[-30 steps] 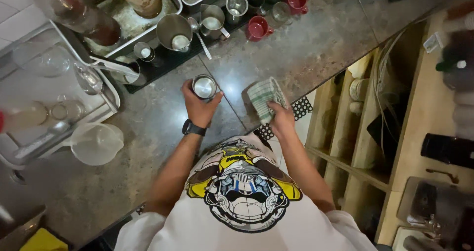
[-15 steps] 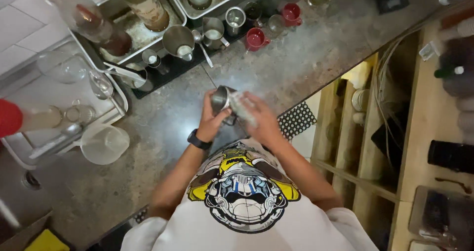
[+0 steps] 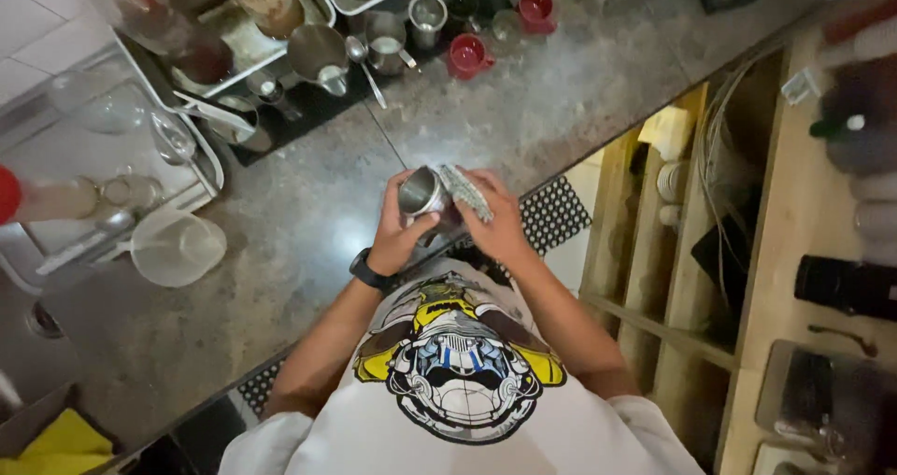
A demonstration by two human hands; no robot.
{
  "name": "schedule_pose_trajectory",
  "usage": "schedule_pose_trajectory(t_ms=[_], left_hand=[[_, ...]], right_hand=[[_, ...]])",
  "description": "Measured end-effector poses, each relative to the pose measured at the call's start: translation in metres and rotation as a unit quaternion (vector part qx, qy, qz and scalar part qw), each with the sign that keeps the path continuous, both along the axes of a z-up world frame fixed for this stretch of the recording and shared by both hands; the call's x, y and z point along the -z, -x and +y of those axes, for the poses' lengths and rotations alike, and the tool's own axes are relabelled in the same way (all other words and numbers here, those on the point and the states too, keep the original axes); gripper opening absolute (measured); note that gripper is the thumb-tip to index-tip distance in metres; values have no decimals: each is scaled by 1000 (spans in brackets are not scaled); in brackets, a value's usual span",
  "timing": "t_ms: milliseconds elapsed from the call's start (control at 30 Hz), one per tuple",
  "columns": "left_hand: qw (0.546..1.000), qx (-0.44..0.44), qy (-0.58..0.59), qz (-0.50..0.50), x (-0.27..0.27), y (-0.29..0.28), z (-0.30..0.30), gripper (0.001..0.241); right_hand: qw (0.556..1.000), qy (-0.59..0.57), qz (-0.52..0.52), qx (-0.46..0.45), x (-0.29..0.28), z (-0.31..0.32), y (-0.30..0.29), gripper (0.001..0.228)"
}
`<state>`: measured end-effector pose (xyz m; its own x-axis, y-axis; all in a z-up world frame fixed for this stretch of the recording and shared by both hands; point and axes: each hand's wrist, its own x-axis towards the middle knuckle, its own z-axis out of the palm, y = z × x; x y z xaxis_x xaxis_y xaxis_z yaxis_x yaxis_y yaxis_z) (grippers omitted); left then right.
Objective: Wiping down a coffee shop counter and cleaning metal milk jugs with a cloth.
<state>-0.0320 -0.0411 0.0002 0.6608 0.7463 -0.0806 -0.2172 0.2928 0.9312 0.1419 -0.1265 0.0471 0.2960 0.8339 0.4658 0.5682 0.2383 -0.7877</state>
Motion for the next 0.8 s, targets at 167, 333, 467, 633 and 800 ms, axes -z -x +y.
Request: schedule_pose_trajectory(t_ms=[167,333,467,633,800], left_hand=[[998,-55,-4,16,19,-21,-7,67],[998,-58,-4,5,-9,-50,-25,78],[998,-57,8,-8,-13,-70,-29,68],[999,-39,-11,31,-19,-90,-37,76],[1000,-11,-7,22,-45,-115,-44,82]], right_hand=[[999,29,-23,-17,-5,-22,-1,42],[998,-13,-53,19,6,-13,-48,33],[1000,4,-2,-13,-5,-24,-54,42],[999,18,46,-5,17,-33,-81,37],[998,22,42,33,0,-50,-109,36]])
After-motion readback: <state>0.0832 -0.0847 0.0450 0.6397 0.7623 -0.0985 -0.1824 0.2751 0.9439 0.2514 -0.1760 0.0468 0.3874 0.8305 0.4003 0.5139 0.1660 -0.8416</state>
